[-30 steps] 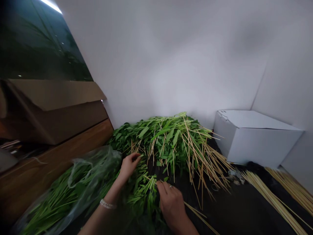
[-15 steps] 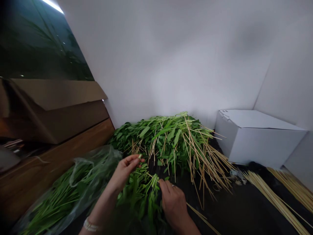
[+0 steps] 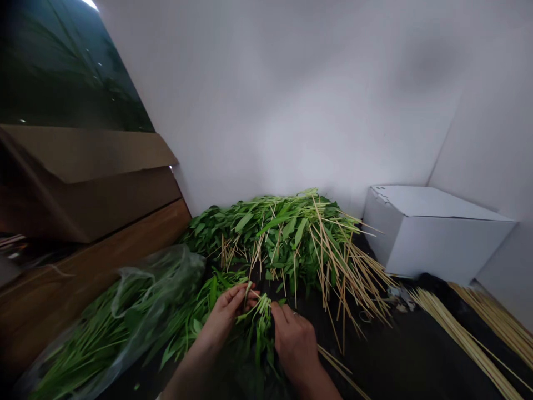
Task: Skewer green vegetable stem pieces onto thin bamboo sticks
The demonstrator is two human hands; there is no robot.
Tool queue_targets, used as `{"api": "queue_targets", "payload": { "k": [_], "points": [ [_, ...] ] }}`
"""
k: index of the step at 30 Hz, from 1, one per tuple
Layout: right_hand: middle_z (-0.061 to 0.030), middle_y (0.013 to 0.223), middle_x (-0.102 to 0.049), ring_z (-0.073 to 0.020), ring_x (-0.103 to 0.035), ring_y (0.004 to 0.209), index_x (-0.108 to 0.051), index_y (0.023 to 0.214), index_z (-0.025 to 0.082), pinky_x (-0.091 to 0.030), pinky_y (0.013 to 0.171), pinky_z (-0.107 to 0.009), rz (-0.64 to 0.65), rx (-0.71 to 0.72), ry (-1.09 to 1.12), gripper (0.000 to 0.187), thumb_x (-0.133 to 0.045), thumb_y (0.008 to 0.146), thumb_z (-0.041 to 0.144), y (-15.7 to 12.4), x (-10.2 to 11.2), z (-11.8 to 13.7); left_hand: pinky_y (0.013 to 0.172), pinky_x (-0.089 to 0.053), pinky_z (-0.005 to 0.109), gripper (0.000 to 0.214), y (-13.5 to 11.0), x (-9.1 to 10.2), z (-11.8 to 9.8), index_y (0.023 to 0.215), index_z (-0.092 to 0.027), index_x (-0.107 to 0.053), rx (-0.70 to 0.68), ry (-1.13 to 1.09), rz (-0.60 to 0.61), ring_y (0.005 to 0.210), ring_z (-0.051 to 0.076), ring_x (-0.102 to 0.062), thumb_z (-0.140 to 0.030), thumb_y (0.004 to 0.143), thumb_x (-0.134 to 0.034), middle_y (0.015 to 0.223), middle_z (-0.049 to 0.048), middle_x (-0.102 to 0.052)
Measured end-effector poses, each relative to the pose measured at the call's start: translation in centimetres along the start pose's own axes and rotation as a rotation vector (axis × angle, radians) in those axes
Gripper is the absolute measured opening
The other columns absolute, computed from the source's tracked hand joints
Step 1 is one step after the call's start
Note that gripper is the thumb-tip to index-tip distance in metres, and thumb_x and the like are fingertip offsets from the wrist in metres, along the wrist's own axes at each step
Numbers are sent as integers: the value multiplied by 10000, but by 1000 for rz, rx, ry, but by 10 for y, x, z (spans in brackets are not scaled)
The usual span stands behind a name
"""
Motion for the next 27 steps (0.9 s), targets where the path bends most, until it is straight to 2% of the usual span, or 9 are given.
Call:
{"api": "queue_targets", "payload": {
  "k": [11, 17, 22, 27],
  "points": [
    [-10, 738, -609, -114, -572, 586, -594, 1103, 171, -350, 579, -248, 6, 6, -37, 343, -273, 982, 162, -1, -3, 0, 704, -485, 247, 423, -2, 0, 4, 994, -140, -707, -14, 23, 44, 727, 144, -662, -467, 726, -735, 913, 98, -747],
    [-14, 726, -611, -118, -561, 569, -598, 1101, 159, -345, 570, -255, 13, 43, -60, 353, -285, 947, 103, -3, -4, 2, 658, -482, 241, 453, -3, 0, 2, 914, -128, -720, -24, 98, 60, 673, 147, -652, -501, 663, -769, 816, 81, -749],
    [-17, 736, -615, -115, -575, 600, -597, 1100, 156, -355, 589, -240, 51, 12, -23, 357, -314, 906, 57, -4, -8, 1, 656, -483, 240, 471, -5, -4, -1, 892, -117, -726, -4, 138, 81, 656, 144, -647, -520, 652, -768, 825, 92, -749],
    [-22, 764, -627, -112, -567, 587, -598, 1099, 162, -350, 578, -241, 42, 8, -12, 351, -316, 911, 69, -4, -7, 1, 686, -503, 265, 532, -3, 4, 2, 1007, -141, -703, 10, 68, 14, 692, 166, -676, -521, 641, -779, 844, 94, -752]
  ]
}}
Point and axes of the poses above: each hand's wrist, its own y-axis towards the middle knuckle, its own x-axis out of the back of the hand, z = x × y, the point moved 7 cm from there along y, towards the middle knuckle
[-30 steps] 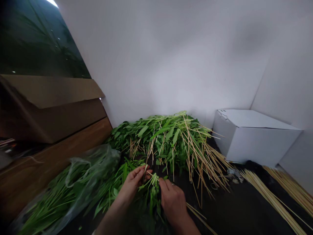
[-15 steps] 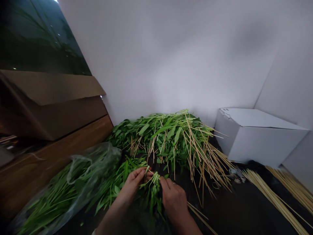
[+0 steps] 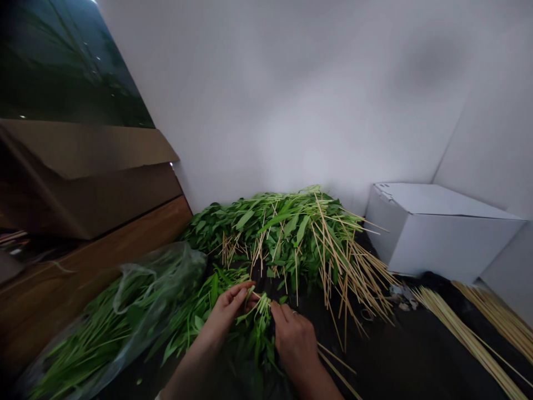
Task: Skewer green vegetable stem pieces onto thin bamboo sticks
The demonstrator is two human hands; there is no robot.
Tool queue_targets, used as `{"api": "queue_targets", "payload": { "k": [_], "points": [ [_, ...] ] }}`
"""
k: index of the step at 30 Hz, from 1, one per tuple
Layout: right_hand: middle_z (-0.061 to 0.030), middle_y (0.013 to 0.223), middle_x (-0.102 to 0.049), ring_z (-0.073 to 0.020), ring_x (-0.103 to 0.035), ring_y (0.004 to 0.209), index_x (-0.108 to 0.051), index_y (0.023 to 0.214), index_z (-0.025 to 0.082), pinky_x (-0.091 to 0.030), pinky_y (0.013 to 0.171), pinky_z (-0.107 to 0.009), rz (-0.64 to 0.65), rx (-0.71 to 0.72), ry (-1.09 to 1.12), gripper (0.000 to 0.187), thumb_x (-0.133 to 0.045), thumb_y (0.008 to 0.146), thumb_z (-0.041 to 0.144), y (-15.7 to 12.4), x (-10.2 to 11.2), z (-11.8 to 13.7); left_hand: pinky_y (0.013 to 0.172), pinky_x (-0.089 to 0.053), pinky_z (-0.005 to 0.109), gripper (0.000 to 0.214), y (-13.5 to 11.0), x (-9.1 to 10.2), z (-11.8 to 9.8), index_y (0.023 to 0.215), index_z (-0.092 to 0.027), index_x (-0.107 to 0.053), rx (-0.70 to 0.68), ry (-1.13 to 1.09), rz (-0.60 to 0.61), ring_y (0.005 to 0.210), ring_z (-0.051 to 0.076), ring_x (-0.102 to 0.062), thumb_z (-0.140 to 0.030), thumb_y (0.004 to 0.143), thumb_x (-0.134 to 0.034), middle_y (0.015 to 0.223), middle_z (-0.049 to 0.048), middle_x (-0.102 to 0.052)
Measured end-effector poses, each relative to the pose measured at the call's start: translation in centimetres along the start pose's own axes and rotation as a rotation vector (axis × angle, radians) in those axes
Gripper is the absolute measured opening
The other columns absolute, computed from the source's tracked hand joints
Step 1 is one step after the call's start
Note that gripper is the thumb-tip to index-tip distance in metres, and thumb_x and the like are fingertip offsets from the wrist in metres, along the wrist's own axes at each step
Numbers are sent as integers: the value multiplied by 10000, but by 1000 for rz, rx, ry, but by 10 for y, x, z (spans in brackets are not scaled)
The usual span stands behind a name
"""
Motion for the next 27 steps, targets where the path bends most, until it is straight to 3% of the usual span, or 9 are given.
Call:
{"api": "queue_targets", "payload": {
  "k": [6, 15, 27],
  "points": [
    [-17, 756, -627, -114, -569, 593, -596, 1071, 162, -352, 596, -239, -28, 19, 15, 336, -299, 933, 90, 1, 3, 3, 694, -496, 240, 369, 0, 9, 1, 795, -136, -747, -22, 45, -89, 677, 147, -657, -418, 579, -849, 753, 67, -749],
    [-16, 739, -619, -121, -561, 594, -592, 1093, 138, -355, 601, -248, -54, 65, 29, 351, -282, 935, 86, 1, 8, 7, 682, -469, 213, 370, -7, 2, 5, 770, -146, -761, 124, -43, -32, 703, 134, -650, -418, 543, -869, 794, 72, -751],
    [-25, 755, -639, -131, -546, 573, -590, 1091, 132, -349, 598, -269, -89, 116, -36, 372, -252, 942, 86, 0, 8, 13, 620, -448, 214, 329, -11, -2, 10, 749, -136, -765, 176, 22, 3, 611, 129, -611, -393, 562, -854, 696, 52, -726]
  ]
}}
Point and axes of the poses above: each hand's wrist, its own y-axis towards the middle knuckle, its own x-axis out of the back of the hand, z = x × y, the point moved 7 cm from there along y, towards the middle knuckle
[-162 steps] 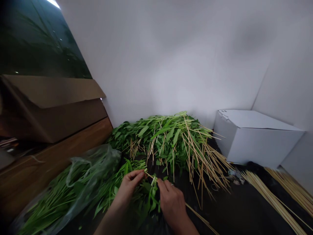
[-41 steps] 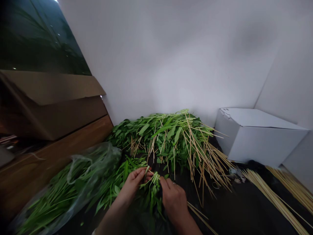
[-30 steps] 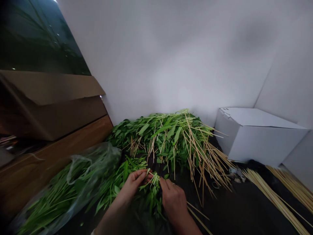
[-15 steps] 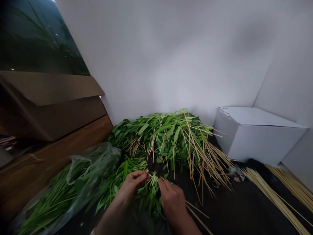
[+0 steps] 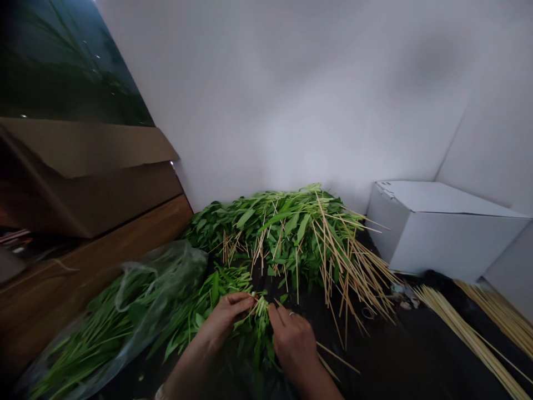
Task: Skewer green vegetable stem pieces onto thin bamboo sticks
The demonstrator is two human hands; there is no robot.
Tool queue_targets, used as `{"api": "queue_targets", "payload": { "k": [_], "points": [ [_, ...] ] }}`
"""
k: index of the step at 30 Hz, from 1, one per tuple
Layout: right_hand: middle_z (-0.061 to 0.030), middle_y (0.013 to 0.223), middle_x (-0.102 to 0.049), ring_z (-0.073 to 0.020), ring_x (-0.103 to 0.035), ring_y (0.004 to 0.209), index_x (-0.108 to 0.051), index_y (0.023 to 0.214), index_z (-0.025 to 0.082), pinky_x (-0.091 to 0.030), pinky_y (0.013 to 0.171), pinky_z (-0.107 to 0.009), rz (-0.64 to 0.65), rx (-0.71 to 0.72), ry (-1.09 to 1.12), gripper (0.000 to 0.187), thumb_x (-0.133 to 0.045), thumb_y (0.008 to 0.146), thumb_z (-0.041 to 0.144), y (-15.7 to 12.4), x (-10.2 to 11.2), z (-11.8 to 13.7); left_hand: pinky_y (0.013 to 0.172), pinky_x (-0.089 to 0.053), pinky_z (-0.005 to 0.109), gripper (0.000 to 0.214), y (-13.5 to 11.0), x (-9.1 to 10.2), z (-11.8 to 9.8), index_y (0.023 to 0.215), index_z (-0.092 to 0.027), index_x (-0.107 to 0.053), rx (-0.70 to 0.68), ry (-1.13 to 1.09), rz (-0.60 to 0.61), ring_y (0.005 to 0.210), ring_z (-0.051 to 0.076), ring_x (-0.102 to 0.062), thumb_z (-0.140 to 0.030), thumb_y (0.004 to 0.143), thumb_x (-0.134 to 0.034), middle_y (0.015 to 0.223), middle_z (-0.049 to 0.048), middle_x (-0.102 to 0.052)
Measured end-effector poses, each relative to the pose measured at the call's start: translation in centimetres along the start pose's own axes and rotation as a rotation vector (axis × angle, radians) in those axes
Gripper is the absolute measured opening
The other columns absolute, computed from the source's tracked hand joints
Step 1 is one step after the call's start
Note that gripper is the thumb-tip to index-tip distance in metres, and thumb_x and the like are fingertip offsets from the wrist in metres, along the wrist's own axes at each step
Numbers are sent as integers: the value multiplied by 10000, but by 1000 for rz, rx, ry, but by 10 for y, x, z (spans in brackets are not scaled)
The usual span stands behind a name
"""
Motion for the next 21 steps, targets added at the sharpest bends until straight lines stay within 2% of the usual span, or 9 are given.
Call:
{"api": "queue_targets", "payload": {
  "k": [6, 9, 12, 15, 18, 21],
  "points": [
    [-34, 772, -639, -132, -551, 600, -591, 1080, 124, -351, 607, -267, -2, 2, 18, 364, -249, 956, 103, 2, 0, 1, 548, -413, 211, 329, 1, -8, 5, 723, -133, -752, -42, 44, 36, 526, 107, -554, -424, 594, -834, 612, 20, -683],
    [-21, 725, -614, -133, -527, 585, -594, 1061, 136, -333, 596, -273, -36, -14, -12, 343, -264, 968, 122, 6, 6, -3, 558, -420, 208, 406, 2, -3, -7, 816, -134, -760, -113, 60, 10, 580, 118, -579, -503, 647, -778, 713, 51, -717],
    [-18, 694, -592, -134, -509, 585, -591, 1039, 134, -322, 605, -276, -105, -52, -78, 319, -281, 968, 110, 10, 17, -13, 599, -442, 208, 472, 2, 22, -31, 950, -149, -744, -266, 70, -171, 679, 135, -607, -555, 714, -697, 887, 84, -743],
    [-21, 692, -585, -133, -519, 616, -582, 1025, 126, -326, 624, -272, -124, -90, -119, 288, -305, 961, 87, 11, 21, -22, 689, -476, 246, 443, -2, 54, -51, 954, -149, -736, -416, 172, -395, 754, 177, -636, -524, 722, -688, 877, 84, -747],
    [-25, 715, -589, -131, -525, 631, -578, 1031, 128, -330, 625, -270, -89, -77, -131, 269, -323, 956, 91, 10, 19, -23, 770, -483, 296, 310, 0, 65, -55, 876, -163, -746, -480, 379, -440, 814, 226, -660, -422, 713, -697, 850, 76, -749],
    [-25, 718, -589, -130, -517, 620, -584, 1024, 135, -331, 622, -269, -75, -69, -124, 294, -304, 952, 86, 9, 17, -19, 813, -475, 327, 203, 2, 59, -52, 845, -203, -754, -513, 583, -412, 846, 247, -665, -346, 741, -654, 882, 63, -752]
  ]
}}
Point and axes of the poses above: each hand's wrist, its own y-axis towards the middle knuckle, its own x-axis out of the back of the hand, z = x × y, the point moved 7 cm from there along y, towards the middle knuckle
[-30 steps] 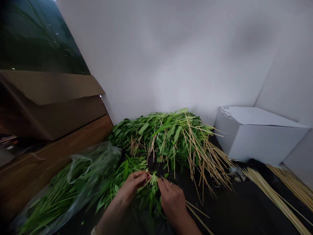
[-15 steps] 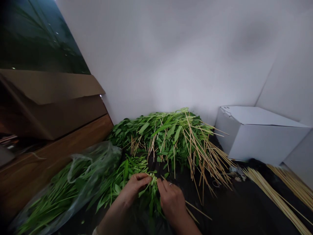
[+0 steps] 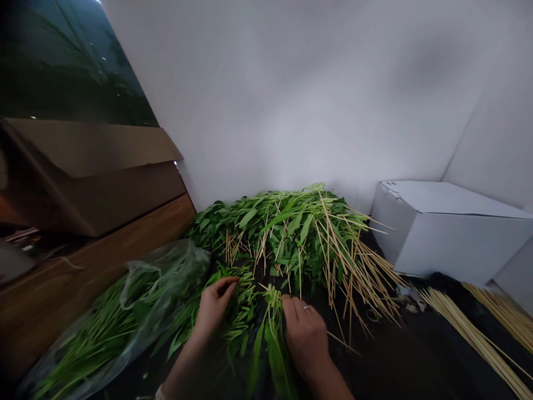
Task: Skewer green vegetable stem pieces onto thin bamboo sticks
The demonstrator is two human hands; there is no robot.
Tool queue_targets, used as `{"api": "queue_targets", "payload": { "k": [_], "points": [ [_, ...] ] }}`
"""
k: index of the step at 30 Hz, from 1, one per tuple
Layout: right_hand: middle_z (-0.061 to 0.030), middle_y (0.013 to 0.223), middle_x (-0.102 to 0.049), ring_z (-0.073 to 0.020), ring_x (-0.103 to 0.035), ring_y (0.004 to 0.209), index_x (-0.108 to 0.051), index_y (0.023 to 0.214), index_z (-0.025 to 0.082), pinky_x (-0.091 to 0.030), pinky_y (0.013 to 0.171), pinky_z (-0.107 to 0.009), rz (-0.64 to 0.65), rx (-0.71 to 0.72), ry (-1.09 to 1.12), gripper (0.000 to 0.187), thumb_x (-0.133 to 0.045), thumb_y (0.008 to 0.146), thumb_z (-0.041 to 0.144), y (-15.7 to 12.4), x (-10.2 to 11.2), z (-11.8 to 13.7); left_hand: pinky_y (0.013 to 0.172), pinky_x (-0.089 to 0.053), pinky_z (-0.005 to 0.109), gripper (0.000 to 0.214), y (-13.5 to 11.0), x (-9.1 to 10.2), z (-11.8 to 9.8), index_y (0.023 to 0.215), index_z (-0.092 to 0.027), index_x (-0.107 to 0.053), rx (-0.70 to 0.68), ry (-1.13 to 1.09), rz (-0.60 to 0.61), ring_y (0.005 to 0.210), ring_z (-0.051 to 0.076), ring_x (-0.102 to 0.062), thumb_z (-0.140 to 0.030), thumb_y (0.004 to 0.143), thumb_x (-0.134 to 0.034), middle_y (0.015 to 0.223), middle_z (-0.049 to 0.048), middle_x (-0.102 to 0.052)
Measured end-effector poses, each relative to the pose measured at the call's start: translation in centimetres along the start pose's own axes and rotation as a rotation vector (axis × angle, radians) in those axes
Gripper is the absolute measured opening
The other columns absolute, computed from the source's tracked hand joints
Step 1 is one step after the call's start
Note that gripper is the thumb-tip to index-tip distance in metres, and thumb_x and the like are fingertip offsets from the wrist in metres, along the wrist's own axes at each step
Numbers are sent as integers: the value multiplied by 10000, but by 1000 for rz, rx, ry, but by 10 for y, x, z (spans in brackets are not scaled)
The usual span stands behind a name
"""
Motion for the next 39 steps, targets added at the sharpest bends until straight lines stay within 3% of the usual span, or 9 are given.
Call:
{"api": "queue_targets", "payload": {
  "k": [7, 11, 16, 20, 24, 28, 32, 39],
  "points": [
    [-16, 700, -584, -136, -495, 606, -591, 1011, 141, -318, 627, -267, 1, -17, 70, 307, -291, 965, 94, 1, 0, 6, 875, -424, 380, 197, -6, -31, -18, 910, -235, -757, -186, 499, 122, 957, 275, -576, -244, 818, -583, 929, 81, -717],
    [-16, 692, -580, -141, -492, 606, -596, 1003, 140, -318, 625, -267, -14, -12, 85, 318, -280, 976, 113, 2, 2, 7, 836, -433, 357, 181, -8, -42, -18, 892, -218, -755, -165, 714, 161, 1011, 281, -525, -209, 805, -597, 966, 106, -668],
    [-13, 676, -570, -132, -505, 596, -610, 983, 143, -321, 616, -271, -2, -10, 79, 298, -314, 960, 110, 3, 2, 8, 749, -439, 331, 158, -10, -41, -14, 833, -208, -738, -58, 789, 143, 1032, 293, -509, -204, 783, -588, 977, 110, -637],
    [-13, 684, -573, -132, -512, 599, -612, 992, 145, -327, 621, -272, 5, -18, 82, 290, -327, 953, 108, 2, 1, 7, 821, -437, 360, 104, -6, -34, -21, 757, -197, -704, -108, 597, 49, 980, 272, -542, -168, 741, -606, 934, 85, -646],
    [-11, 685, -574, -125, -507, 585, -615, 988, 142, -324, 613, -272, 9, -18, 91, 285, -334, 950, 109, 0, -2, 6, 898, -441, 363, 89, -2, -16, -30, 803, -198, -688, -152, 58, -105, 929, 239, -615, -262, 762, -641, 908, 63, -694],
    [-9, 686, -583, -121, -508, 574, -617, 1012, 140, -321, 597, -274, 11, -4, 84, 302, -325, 947, 94, -2, -3, 7, 853, -491, 340, 349, -5, -25, -17, 965, -162, -708, 80, -427, 40, 896, 237, -674, -389, 702, -738, 882, 73, -732],
    [-11, 700, -594, -115, -514, 567, -614, 1055, 142, -320, 581, -273, 39, 22, 50, 313, -325, 945, 95, -3, -6, 9, 877, -496, 363, 439, -15, -37, -7, 961, -135, -737, 239, -536, 128, 917, 254, -683, -428, 640, -794, 935, 110, -753],
    [-11, 703, -589, -112, -515, 557, -612, 1089, 139, -327, 567, -273, 52, 40, 28, 315, -349, 924, 84, -7, -11, 10, 847, -511, 346, 420, -19, -42, -7, 905, -139, -768, 231, -483, 147, 888, 253, -687, -441, 616, -811, 917, 114, -759]
  ]
}}
Point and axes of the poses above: each hand's wrist, its own y-axis towards the middle knuckle, its own x-axis out of the back of the hand, z = x × y, the point moved 7 cm from there along y, towards the middle knuckle
